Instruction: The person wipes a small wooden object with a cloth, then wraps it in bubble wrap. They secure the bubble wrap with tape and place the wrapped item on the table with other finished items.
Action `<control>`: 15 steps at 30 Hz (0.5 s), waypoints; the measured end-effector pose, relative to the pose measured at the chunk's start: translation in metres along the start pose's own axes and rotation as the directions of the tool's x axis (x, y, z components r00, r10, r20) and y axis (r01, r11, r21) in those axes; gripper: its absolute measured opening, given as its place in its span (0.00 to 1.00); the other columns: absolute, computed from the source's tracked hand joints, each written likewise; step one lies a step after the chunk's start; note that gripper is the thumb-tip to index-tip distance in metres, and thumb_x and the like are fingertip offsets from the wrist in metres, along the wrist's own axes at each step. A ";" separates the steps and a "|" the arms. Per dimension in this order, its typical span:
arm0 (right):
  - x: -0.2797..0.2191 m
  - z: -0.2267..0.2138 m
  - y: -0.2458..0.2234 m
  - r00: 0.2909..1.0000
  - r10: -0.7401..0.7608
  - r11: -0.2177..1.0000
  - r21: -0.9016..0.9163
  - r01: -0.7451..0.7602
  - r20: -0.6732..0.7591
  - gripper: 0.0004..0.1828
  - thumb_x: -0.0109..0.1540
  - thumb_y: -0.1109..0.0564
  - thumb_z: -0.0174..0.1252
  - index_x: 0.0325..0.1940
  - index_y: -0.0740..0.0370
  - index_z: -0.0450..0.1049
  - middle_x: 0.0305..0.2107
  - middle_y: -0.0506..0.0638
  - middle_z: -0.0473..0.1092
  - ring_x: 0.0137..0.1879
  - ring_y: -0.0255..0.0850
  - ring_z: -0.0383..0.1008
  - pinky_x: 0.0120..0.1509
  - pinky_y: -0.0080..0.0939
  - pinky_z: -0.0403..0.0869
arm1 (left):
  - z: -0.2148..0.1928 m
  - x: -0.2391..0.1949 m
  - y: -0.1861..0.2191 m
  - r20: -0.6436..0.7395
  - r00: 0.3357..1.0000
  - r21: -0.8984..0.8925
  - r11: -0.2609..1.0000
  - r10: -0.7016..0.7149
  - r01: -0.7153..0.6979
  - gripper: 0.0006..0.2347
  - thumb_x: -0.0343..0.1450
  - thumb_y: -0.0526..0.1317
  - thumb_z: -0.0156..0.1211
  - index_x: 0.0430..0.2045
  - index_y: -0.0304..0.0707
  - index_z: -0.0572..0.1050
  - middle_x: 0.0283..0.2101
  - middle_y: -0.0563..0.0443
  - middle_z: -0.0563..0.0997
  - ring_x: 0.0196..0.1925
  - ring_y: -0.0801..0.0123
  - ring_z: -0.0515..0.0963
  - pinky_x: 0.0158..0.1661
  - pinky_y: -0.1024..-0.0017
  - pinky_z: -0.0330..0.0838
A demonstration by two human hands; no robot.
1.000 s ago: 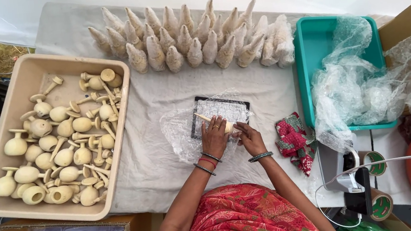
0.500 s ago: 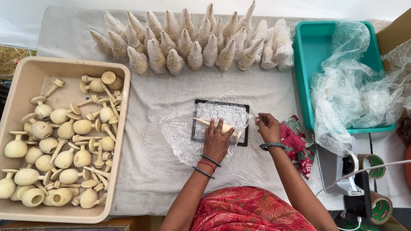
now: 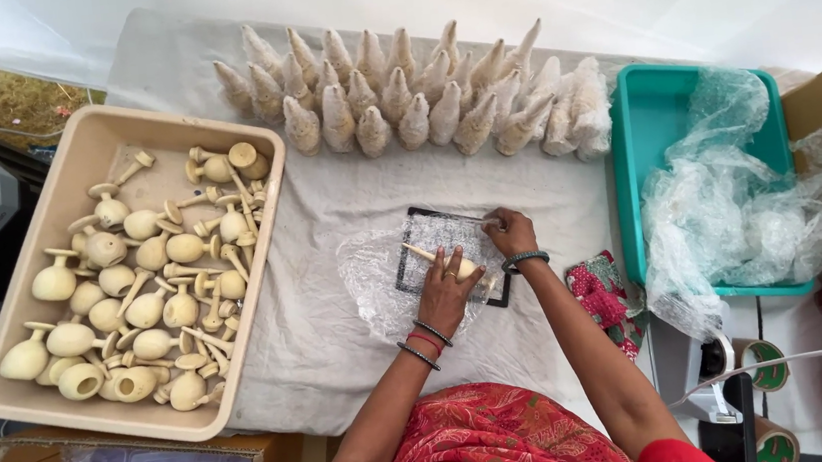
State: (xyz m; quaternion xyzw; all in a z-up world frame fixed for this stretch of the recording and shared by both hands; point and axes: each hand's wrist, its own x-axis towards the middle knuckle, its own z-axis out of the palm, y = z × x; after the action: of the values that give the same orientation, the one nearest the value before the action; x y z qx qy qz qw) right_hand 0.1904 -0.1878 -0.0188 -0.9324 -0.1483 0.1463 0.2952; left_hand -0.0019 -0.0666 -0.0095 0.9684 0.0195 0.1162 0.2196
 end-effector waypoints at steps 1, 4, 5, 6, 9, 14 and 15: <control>-0.002 0.004 0.004 0.992 0.102 0.993 0.042 -0.106 0.075 0.19 0.62 0.50 0.68 0.55 0.58 0.81 0.44 0.58 0.81 0.49 0.49 0.82 0.55 0.43 0.77 | -0.001 -0.001 0.001 0.013 1.000 -0.007 1.000 0.001 0.000 0.23 0.70 0.32 0.54 0.59 0.65 0.75 0.72 0.39 0.62 0.74 0.35 0.57 0.66 0.48 0.59; -0.028 0.008 0.014 0.964 -0.236 0.930 0.260 0.261 -0.124 0.08 0.64 0.56 0.70 0.44 0.61 0.82 0.42 0.55 0.79 0.47 0.44 0.80 0.53 0.41 0.78 | -0.008 0.000 0.004 -0.015 1.000 -0.061 0.998 -0.025 0.024 0.25 0.68 0.30 0.55 0.57 0.63 0.76 0.71 0.39 0.65 0.73 0.36 0.59 0.66 0.53 0.61; -0.044 0.003 0.005 0.965 -0.235 0.930 0.261 0.259 -0.120 0.08 0.64 0.56 0.70 0.44 0.61 0.82 0.42 0.55 0.79 0.47 0.44 0.80 0.53 0.41 0.78 | -0.011 0.000 0.004 -0.013 1.000 -0.061 0.998 -0.028 0.027 0.25 0.68 0.30 0.55 0.57 0.63 0.76 0.71 0.39 0.65 0.73 0.36 0.59 0.66 0.53 0.61; -0.060 -0.001 -0.005 0.972 -0.232 0.876 0.427 0.224 -0.034 0.10 0.63 0.57 0.67 0.48 0.61 0.80 0.46 0.52 0.76 0.50 0.41 0.78 0.52 0.40 0.80 | -0.014 0.000 0.005 -0.020 1.000 -0.104 0.994 -0.017 0.015 0.23 0.68 0.29 0.55 0.56 0.59 0.77 0.66 0.39 0.68 0.71 0.39 0.62 0.67 0.55 0.62; -0.093 -0.010 -0.015 0.971 -0.203 0.848 0.518 0.112 0.123 0.15 0.61 0.57 0.63 0.53 0.60 0.78 0.47 0.50 0.76 0.49 0.37 0.78 0.49 0.38 0.81 | -0.014 0.003 0.005 -0.082 0.995 -0.117 0.991 0.062 -0.071 0.19 0.67 0.28 0.56 0.51 0.47 0.79 0.55 0.41 0.74 0.66 0.48 0.69 0.70 0.56 0.61; -0.105 -0.016 -0.012 0.935 -0.224 0.810 0.586 0.022 0.275 0.17 0.64 0.55 0.64 0.55 0.66 0.77 0.47 0.53 0.77 0.50 0.38 0.77 0.51 0.38 0.78 | -0.007 0.005 -0.004 -0.045 0.999 -0.090 0.996 0.001 -0.005 0.05 0.68 0.29 0.58 0.31 0.36 0.80 0.44 0.42 0.80 0.62 0.54 0.76 0.72 0.63 0.61; -0.099 -0.017 -0.012 0.931 -0.158 0.752 0.651 -0.103 0.330 0.18 0.67 0.50 0.56 0.56 0.64 0.77 0.48 0.51 0.78 0.49 0.38 0.79 0.51 0.36 0.80 | -0.008 0.007 -0.008 -0.001 0.997 -0.079 0.994 0.073 -0.072 0.03 0.67 0.30 0.59 0.28 0.36 0.80 0.41 0.42 0.80 0.60 0.56 0.77 0.73 0.61 0.62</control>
State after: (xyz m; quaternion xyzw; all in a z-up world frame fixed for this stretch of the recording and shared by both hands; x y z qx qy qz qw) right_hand 0.1042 -0.2229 0.0203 -0.7224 -0.1532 0.3548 0.5735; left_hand 0.0030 -0.0559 -0.0045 0.9591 -0.0205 0.1238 0.2536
